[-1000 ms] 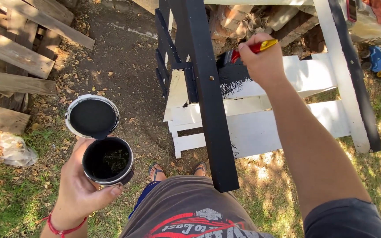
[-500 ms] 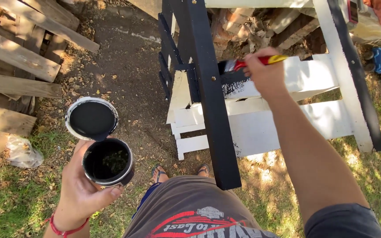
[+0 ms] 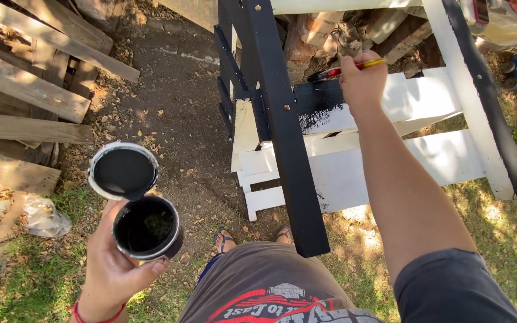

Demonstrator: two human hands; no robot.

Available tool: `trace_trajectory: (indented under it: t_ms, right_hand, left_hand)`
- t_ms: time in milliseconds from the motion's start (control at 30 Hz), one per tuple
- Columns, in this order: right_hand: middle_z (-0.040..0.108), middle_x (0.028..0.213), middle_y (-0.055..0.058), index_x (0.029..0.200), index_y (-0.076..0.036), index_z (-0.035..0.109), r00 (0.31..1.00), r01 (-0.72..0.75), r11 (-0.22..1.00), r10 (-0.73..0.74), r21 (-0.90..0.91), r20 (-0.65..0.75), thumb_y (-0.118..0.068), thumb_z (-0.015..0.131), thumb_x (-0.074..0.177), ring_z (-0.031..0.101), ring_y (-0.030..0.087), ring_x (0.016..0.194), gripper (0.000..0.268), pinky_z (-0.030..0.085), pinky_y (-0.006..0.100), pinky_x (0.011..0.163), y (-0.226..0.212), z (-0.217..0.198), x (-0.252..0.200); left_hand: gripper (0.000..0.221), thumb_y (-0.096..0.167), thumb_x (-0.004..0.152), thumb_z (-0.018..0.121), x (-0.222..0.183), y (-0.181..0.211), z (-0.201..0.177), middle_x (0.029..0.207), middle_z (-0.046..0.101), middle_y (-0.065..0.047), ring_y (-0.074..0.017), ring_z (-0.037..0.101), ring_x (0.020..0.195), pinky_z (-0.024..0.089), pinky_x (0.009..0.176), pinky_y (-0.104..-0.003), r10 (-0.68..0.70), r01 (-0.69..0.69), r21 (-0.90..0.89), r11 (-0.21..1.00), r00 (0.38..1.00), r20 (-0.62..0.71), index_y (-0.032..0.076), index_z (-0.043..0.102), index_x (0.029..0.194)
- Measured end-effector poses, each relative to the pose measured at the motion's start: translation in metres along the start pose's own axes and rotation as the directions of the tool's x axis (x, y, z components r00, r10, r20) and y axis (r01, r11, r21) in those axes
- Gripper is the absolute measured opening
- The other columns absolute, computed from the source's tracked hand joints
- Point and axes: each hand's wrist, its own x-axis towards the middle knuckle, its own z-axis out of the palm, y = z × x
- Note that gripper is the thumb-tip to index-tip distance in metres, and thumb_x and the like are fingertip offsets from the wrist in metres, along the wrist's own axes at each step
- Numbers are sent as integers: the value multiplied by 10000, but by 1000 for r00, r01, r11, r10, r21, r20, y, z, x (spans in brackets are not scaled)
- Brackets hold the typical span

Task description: Painting a wooden structure with black paint using a paintbrush

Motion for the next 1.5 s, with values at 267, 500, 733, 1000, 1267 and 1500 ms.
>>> trace_trajectory:
  t_ms: [267,500,733,1000,1267,1500]
  right_hand:
    - [565,608,3,614,-123,542,993,110,982,-100,-156,69,-145,692,933,524,96,553,353,451,261,536,7,-10,-38]
    - [556,710,-17,672,-132,602,980,188,947,-200,-262,-21,-107,687,947,509,103,650,289,442,255,555,1,-43,-24]
    - [486,584,-17,671,-169,508,999,-34,939,47,-341,28,-105,638,996,399,68,467,356,341,239,412,-8,-45,-33]
    - [434,627,-34,676,-135,498,980,197,951,-183,-237,80,-112,691,978,371,82,595,359,300,261,538,33,-48,-62]
    - [673,729,28,848,-124,609,952,-157,958,211,-240,220,-136,639,1036,571,55,547,191,489,154,477,-29,-87,-67]
    - [633,623,35,733,-139,553,894,-143,948,247,-283,373,-202,612,978,631,98,543,260,490,212,507,-43,-51,-76]
  left_hand:
    - [729,427,661,726,1,0,0,1230,584,-145,-271,573,1181,499,981,-378,-2,2,23,1000,1000,7,6,580,1238]
    - [733,359,640,750,-2,4,0,1200,572,-142,-257,616,1118,538,935,-357,-31,31,-8,999,1000,1,3,568,1253]
    - [730,391,642,751,-8,-4,-1,1126,547,-128,-236,574,1066,488,906,-332,31,-32,55,998,999,15,10,567,1237]
    - [691,381,664,741,-17,-1,-1,1126,554,-126,-240,571,1070,494,912,-347,19,-18,47,999,1000,-6,4,575,1219]
    - [690,376,640,762,-16,0,1,1128,550,-126,-237,601,1047,521,898,-337,-2,1,44,999,1000,7,19,571,1199]
    - [667,410,686,730,-5,17,18,1140,585,-129,-252,544,1118,489,983,-377,65,-72,83,994,995,80,22,594,1211]
